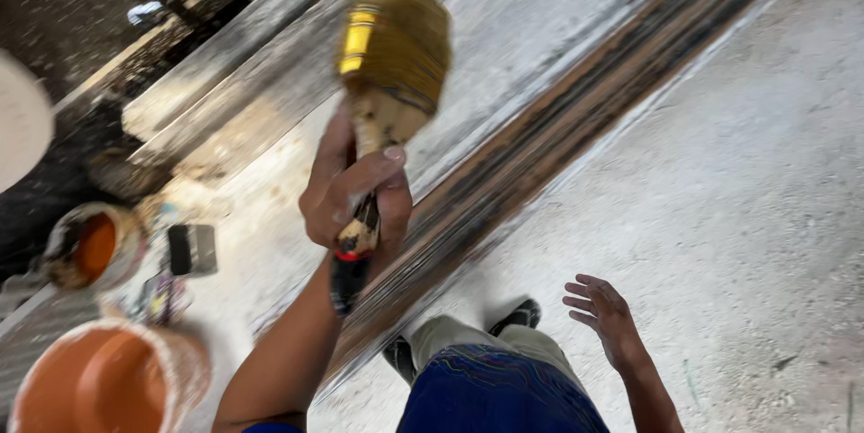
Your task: The person brushes a long wooden mold with a paintbrush, then collects water in a bucket using a pink cup from a tap. They pour the water into the bucket and add white powder from a bag labeled 'Gypsum Casting' into the bucket.
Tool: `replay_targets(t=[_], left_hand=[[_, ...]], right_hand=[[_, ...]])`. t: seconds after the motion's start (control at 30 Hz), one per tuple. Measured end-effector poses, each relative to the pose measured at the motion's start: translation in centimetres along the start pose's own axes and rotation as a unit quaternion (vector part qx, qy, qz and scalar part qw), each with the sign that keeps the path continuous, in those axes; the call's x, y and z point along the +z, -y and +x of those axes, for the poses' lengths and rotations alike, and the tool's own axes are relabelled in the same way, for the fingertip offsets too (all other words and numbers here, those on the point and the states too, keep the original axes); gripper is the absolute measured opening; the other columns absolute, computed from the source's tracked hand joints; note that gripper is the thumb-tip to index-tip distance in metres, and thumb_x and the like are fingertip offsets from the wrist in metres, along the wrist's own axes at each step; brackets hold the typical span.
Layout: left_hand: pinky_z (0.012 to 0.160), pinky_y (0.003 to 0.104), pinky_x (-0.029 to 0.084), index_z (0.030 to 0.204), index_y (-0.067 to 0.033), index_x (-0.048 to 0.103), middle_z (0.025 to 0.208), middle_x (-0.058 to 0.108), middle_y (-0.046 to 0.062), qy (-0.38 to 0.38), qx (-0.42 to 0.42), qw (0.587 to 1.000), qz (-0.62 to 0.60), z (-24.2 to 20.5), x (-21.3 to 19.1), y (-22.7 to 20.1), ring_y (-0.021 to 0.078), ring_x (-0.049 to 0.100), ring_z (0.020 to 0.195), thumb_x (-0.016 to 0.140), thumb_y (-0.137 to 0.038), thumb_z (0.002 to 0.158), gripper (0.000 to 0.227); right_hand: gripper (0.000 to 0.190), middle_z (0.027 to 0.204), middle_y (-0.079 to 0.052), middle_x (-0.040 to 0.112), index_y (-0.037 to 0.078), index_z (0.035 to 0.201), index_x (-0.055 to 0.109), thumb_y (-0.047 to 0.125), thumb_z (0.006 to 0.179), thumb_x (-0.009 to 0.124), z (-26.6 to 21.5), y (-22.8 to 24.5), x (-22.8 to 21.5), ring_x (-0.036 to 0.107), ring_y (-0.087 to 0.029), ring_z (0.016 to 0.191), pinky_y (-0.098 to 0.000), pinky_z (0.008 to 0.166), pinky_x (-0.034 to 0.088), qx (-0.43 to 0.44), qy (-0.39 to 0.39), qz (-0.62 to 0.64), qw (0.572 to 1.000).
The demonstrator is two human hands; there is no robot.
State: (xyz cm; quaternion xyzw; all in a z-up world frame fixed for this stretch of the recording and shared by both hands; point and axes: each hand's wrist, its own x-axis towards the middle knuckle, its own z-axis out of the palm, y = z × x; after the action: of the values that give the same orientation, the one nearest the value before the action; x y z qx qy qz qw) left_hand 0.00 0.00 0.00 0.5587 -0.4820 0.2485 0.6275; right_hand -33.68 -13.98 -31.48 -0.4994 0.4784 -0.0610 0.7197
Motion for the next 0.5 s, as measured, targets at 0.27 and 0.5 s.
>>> replay_targets(t=[0.27, 0.5], left_hand=[[0.093, 0.041, 0.063, 0.112, -0.0071, 0.068, 0.116, 0.071, 0.021, 0.115, -0.015, 0.993, -0.036, 0.9, 19.0, 7.0, 0.0308, 0.077, 0.106, 0.069, -0.011, 0.101, 0.011], [0.057, 0.034, 0.055, 0.109, -0.0052, 0.075, 0.095, 0.081, 0.019, 0.342, -0.280, 0.895, -0.059, 2.4, 38.1, 13.5, 0.0208, 0.072, 0.065, 0.075, -0.008, 0.093, 0.016]], right_hand=[[0.055, 0.135, -0.023, 0.064, 0.002, 0.142, 0.049, 0.039, 0.102, 0.043, 8.8, 13.1, -14.7, 0.065, -0.036, 0.123, -0.0497, 0.102, 0.053, -0.070, -0.011, 0.011, 0.997], [0.052, 0.133, -0.022, 0.067, 0.002, 0.141, 0.053, 0.037, 0.102, 0.045, 21.4, 20.1, -24.8, 0.067, -0.035, 0.121, -0.0470, 0.102, 0.055, -0.077, 0.031, -0.012, 0.996]])
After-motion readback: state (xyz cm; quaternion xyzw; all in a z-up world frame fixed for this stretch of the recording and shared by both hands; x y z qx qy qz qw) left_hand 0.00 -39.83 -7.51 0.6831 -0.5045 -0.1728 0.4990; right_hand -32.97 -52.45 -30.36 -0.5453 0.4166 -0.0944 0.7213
